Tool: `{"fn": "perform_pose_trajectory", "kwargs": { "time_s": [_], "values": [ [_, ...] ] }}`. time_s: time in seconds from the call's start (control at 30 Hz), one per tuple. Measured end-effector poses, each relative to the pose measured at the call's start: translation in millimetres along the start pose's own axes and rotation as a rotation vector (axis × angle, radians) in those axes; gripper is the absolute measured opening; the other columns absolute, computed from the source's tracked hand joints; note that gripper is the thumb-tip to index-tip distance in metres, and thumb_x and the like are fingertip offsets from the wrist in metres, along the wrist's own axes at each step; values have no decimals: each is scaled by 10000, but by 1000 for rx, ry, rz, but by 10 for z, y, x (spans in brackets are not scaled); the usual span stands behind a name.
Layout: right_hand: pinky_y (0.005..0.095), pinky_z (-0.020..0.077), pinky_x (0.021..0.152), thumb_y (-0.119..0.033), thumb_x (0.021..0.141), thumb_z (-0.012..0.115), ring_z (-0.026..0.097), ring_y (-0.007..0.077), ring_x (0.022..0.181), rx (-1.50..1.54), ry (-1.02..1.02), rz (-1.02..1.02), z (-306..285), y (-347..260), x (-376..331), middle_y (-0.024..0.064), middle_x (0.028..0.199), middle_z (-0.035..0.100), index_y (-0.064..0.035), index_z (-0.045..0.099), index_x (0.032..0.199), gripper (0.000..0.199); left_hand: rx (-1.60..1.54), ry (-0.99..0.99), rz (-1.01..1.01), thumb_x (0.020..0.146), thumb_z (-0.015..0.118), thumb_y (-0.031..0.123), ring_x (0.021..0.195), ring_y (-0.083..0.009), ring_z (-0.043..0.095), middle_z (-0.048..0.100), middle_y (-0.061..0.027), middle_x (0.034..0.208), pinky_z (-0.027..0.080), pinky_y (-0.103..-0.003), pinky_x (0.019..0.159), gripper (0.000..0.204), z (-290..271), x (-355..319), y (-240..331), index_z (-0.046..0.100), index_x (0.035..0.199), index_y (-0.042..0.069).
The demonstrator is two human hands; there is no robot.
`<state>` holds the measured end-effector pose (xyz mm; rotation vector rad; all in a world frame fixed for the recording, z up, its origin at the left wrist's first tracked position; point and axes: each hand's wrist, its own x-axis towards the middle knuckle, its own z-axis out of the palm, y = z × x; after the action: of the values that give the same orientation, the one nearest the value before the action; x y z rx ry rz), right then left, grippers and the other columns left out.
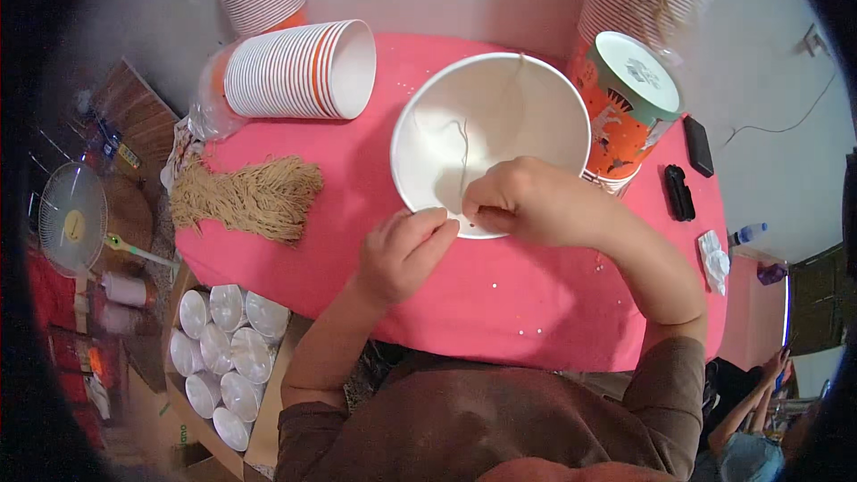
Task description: Attaching rubber bands to the edges of paper buckets.
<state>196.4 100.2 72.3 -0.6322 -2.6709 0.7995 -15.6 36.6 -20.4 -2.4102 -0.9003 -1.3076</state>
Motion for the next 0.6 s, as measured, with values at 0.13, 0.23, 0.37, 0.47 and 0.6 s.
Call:
{"fn": "perform_pose_trajectory", "kwargs": {
  "time_s": [0.13, 0.23, 0.37, 0.47, 0.6],
  "values": [
    [414, 478, 628, -6, 751, 656, 620, 342, 682, -55, 26, -27, 13, -13, -28, 154, 695, 610, -14, 606, 786, 62, 4, 30, 47, 722, 690, 36, 796, -232, 630, 620, -93, 1013, 537, -311, 639, 276, 27, -24, -23, 690, 998, 23],
    [407, 492, 680, 3, 760, 669, 620, 322, 737, -44, 11, -43, 11, 27, -41, 127, 737, 630, -16, 634, 818, 71, 9, 39, 70, 712, 685, 33, 795, -231, 631, 618, -97, 1022, 536, -307, 632, 285, 32, -34, -19, 690, 997, 21],
    [400, 493, 716, -5, 768, 676, 618, 304, 792, -25, -1, -87, 10, 48, -27, 111, 773, 639, -17, 643, 808, 53, 15, 48, 76, 710, 684, 37, 787, -223, 626, 615, -97, 1033, 534, -305, 628, 287, 40, -23, -15, 689, 996, 22],
    [397, 489, 722, -3, 765, 681, 613, 301, 815, 13, 49, -135, 33, 86, -23, 110, 795, 639, -11, 639, 795, 52, 15, 41, 79, 711, 684, 42, 783, -222, 623, 613, -95, 1035, 533, -310, 623, 288, 17, 0, 0, 687, 999, 23],
    [403, 486, 712, 6, 757, 681, 609, 307, 803, 21, 29, -123, 39, 90, -12, 114, 792, 635, -4, 629, 788, 61, -10, 50, 67, 714, 686, 49, 795, -227, 627, 613, -91, 1035, 534, -310, 625, 289, 46, -31, -18, 684, 1003, 28]
  ]
}}
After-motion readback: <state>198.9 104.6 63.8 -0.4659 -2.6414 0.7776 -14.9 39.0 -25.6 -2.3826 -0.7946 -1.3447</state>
